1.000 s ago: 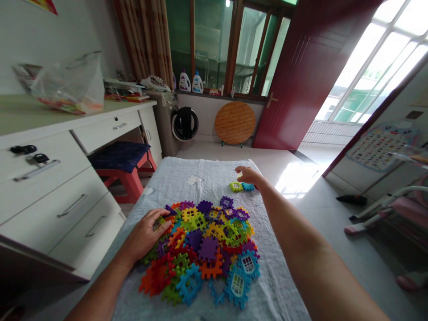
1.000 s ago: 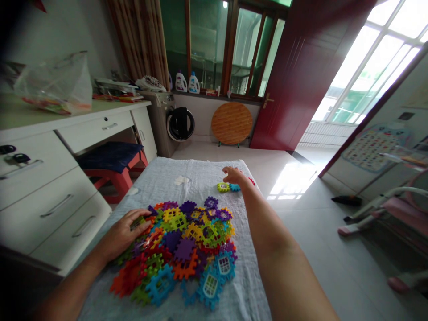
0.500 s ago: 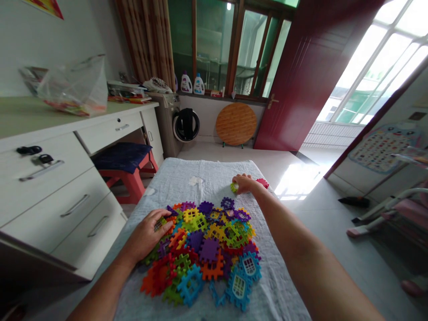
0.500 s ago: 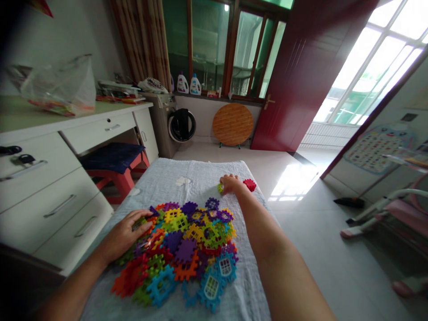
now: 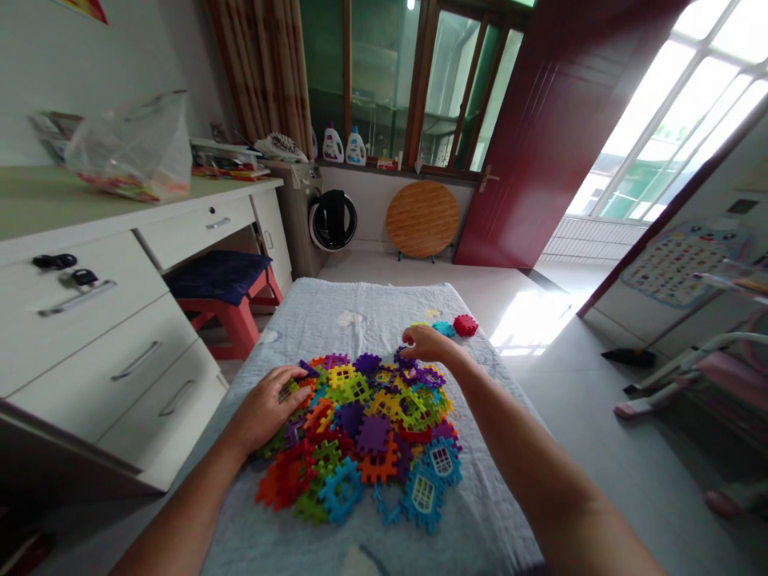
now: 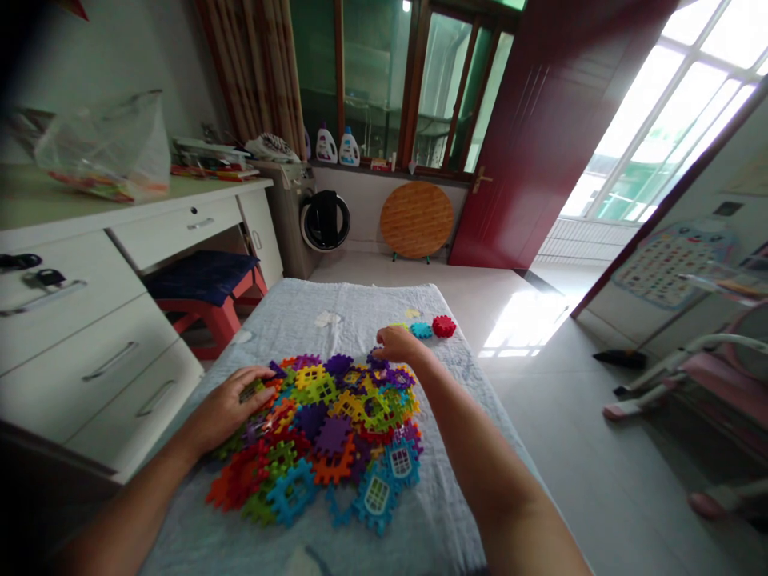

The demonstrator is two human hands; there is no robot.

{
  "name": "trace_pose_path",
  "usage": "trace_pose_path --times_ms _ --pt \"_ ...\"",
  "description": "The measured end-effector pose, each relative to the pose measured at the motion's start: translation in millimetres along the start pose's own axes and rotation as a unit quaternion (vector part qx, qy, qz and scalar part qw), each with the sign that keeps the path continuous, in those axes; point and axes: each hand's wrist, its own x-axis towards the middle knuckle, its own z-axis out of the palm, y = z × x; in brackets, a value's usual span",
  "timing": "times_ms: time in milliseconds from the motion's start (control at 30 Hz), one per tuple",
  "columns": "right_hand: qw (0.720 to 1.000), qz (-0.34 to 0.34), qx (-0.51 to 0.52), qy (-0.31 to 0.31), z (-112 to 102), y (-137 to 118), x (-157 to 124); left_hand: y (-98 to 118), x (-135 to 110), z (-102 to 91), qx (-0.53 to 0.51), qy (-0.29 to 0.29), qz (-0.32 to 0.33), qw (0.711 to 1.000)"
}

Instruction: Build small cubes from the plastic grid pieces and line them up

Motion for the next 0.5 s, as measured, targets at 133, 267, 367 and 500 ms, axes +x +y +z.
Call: trace_pose_path --times_ms 133,267,367,500 --pt "0.999 0.024 0.000 0.024 14 -16 0 1 0 -0.1 -0.003 0.010 0.005 1.000" --pt "0.997 0.038 0.044 0.058 15 -15 2 1 -1 0.1 -0.004 0.013 0.010 1.000" --pt "0.989 0.054 0.097 0.095 9 -5 -3 -2 0 1.0 0.001 0.005 0.010 1.000" --pt "0.964 0.106 0.176 0.168 6 23 -23 -6 0 2.2 0.007 0.005 0.016 1.000"
